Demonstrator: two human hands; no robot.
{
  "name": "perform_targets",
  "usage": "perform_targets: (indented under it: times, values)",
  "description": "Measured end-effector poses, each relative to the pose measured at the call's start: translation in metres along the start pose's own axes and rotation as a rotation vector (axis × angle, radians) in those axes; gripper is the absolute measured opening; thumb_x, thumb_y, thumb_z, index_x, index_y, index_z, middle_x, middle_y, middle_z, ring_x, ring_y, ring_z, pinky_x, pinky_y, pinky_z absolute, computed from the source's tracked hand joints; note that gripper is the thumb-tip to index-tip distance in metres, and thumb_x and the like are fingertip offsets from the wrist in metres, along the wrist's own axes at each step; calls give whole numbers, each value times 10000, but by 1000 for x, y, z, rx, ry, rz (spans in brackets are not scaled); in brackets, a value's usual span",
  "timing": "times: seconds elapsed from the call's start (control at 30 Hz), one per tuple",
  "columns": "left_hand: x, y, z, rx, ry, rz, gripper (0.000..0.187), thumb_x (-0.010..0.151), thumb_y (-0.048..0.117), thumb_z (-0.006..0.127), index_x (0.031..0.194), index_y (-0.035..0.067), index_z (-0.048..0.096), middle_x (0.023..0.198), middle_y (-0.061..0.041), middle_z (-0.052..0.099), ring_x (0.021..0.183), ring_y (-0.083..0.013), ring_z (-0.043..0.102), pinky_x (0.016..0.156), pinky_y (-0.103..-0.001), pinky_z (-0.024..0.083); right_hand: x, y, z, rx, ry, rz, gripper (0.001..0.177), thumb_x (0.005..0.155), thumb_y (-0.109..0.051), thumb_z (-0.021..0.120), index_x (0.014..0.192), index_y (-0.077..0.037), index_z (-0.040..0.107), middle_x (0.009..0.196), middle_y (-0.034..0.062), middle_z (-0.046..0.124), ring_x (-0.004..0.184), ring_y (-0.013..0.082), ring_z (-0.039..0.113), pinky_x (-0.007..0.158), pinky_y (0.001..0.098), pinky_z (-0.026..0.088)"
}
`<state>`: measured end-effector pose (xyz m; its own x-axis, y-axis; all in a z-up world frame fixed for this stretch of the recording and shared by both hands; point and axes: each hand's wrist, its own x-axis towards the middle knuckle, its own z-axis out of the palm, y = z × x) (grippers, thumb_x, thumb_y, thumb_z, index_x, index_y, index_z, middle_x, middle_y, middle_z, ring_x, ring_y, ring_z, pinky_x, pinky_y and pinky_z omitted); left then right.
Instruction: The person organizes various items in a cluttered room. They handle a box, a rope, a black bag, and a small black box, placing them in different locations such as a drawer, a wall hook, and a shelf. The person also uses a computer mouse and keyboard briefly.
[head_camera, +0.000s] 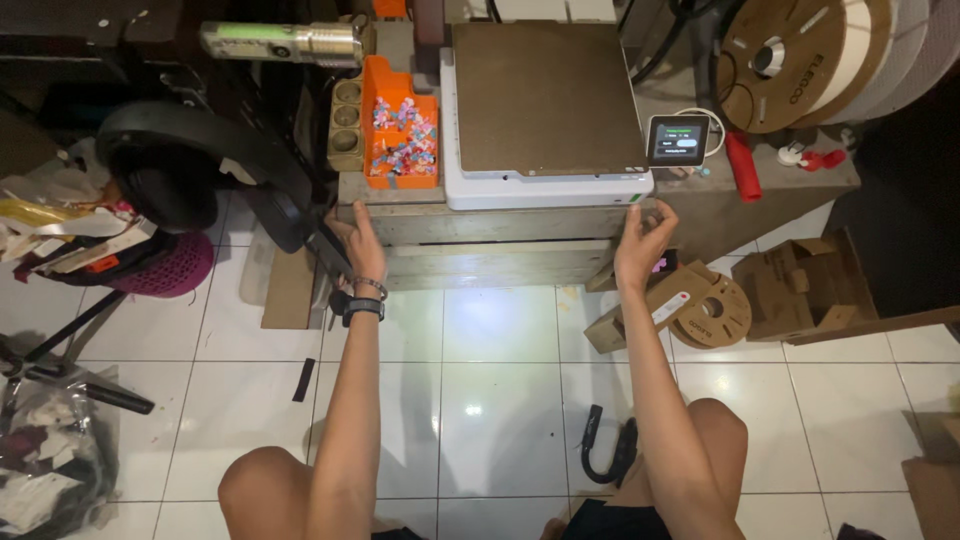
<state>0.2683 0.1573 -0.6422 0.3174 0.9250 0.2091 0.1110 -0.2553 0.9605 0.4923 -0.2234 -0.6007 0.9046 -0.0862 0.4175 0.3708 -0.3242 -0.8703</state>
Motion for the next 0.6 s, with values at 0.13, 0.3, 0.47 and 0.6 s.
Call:
perform_targets:
  times: [0.13, 0.3, 0.47, 0.6]
  values:
    - [1, 0, -4, 85, 6, 52, 839, 1077, 585, 409, 1481, -145, 314, 1550, -345, 371, 1470, -429, 348, 1226, -429, 242, 0, 3, 1, 29, -3, 15, 460, 1039, -315, 669, 1337, -15, 489, 1258, 204, 562, 1147, 312, 564, 995, 441, 475]
    - [5, 0, -10, -62, -83, 62, 851, 1068, 562, 432, 1501, -144, 235, 1535, -326, 352, 1456, -404, 357, 1214, -403, 252, 4, 7, -1, 87, -48, -33, 481, 1059, -323, 646, 1350, 3, 446, 1289, 223, 535, 1192, 320, 551, 1009, 439, 463]
    - [-19, 34, -16, 46, -4, 171, 791, 1083, 456, 508, 1563, -99, 211, 1626, -302, 265, 1534, -393, 260, 1275, -441, 197, 13, -18, -26, -11, -114, 0, 390, 1010, -250, 662, 1292, -31, 503, 1267, 190, 568, 1158, 326, 596, 1012, 430, 468]
    - [-95, 79, -7, 136, 38, 312, 744, 1036, 212, 575, 1622, -26, 182, 1685, -331, 123, 1574, -421, 148, 1289, -470, 164, 20, -58, -63, -128, -23, -179, 395, 943, -37, 621, 1321, -6, 511, 1316, 210, 516, 1268, 396, 511, 1095, 476, 400]
